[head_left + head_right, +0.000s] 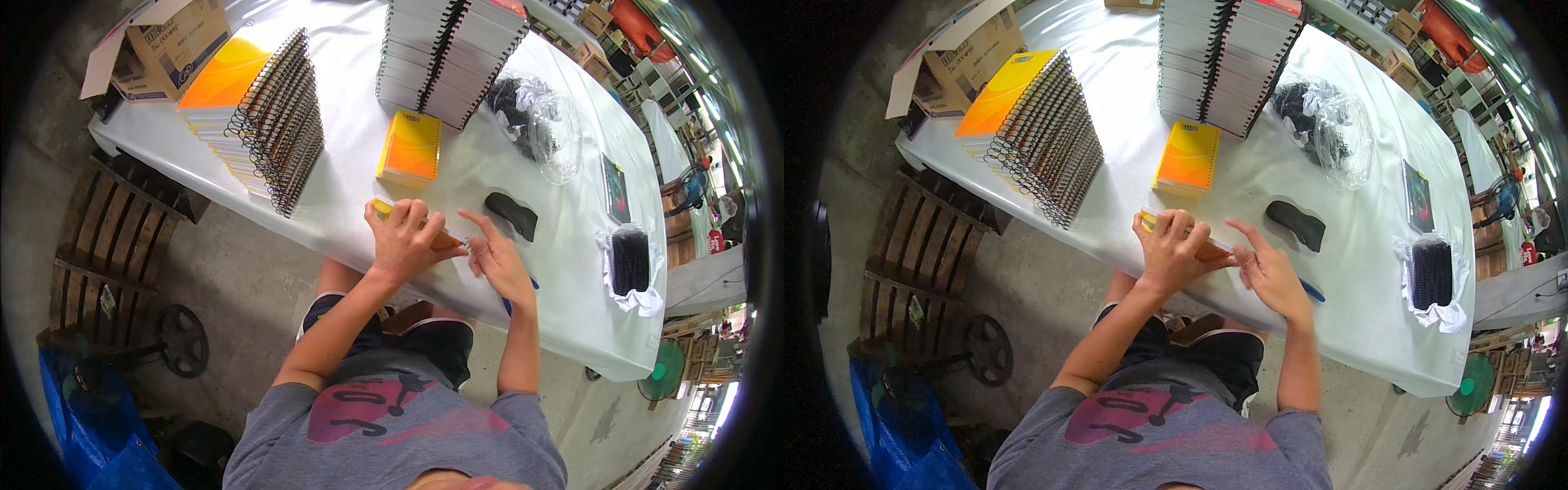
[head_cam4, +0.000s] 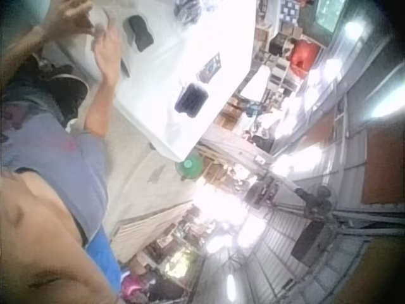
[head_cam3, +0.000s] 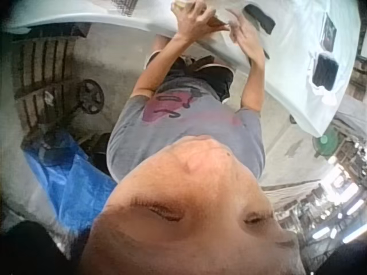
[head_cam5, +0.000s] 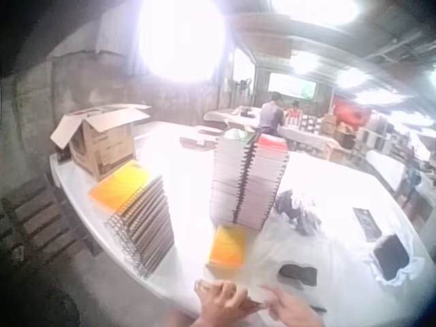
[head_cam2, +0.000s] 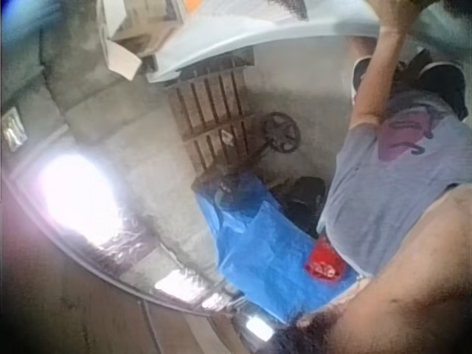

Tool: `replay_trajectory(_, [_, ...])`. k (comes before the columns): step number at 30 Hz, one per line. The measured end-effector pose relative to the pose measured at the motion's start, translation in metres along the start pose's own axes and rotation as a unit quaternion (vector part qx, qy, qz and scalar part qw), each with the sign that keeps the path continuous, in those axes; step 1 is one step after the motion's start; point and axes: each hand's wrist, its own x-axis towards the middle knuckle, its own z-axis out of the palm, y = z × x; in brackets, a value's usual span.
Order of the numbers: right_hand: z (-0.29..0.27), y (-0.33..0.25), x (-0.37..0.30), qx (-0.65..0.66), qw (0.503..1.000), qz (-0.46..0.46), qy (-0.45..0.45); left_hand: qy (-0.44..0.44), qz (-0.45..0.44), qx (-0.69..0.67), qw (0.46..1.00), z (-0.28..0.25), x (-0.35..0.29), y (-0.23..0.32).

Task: The person repeatedly picks up a yellow spiral notebook and a black plastic spiral binding, aligns the binding with the notebook's holes, and presses it into place. They then place the completed notebook onto a growing stack on the table. The process is repeated for multiple notebooks.

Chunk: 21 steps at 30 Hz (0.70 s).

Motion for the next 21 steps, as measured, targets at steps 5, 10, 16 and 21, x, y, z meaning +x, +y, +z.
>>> replay_trajectory(5, [0.004, -0.021, -0.012, -0.077, 0.981, -0.089, 0.155, -0.007, 0.017, -0.036, 0.999, -0.002, -0.004, -0.001])
replay_trajectory(10, [0.004, -0.011, -0.008, -0.084, 0.981, -0.114, 0.133, -0.017, 0.04, -0.046, 0.998, -0.008, -0.001, -0.005])
replay_trajectory(16, [-0.006, -0.004, -0.005, -0.073, 0.992, -0.045, 0.094, -0.026, 0.034, -0.076, 0.996, -0.008, 0.002, -0.009])
replay_trajectory(21, [-0.042, 0.025, 0.004, -0.247, 0.939, -0.044, 0.236, -0.027, 0.038, -0.096, 0.994, -0.008, 0.0, -0.013])
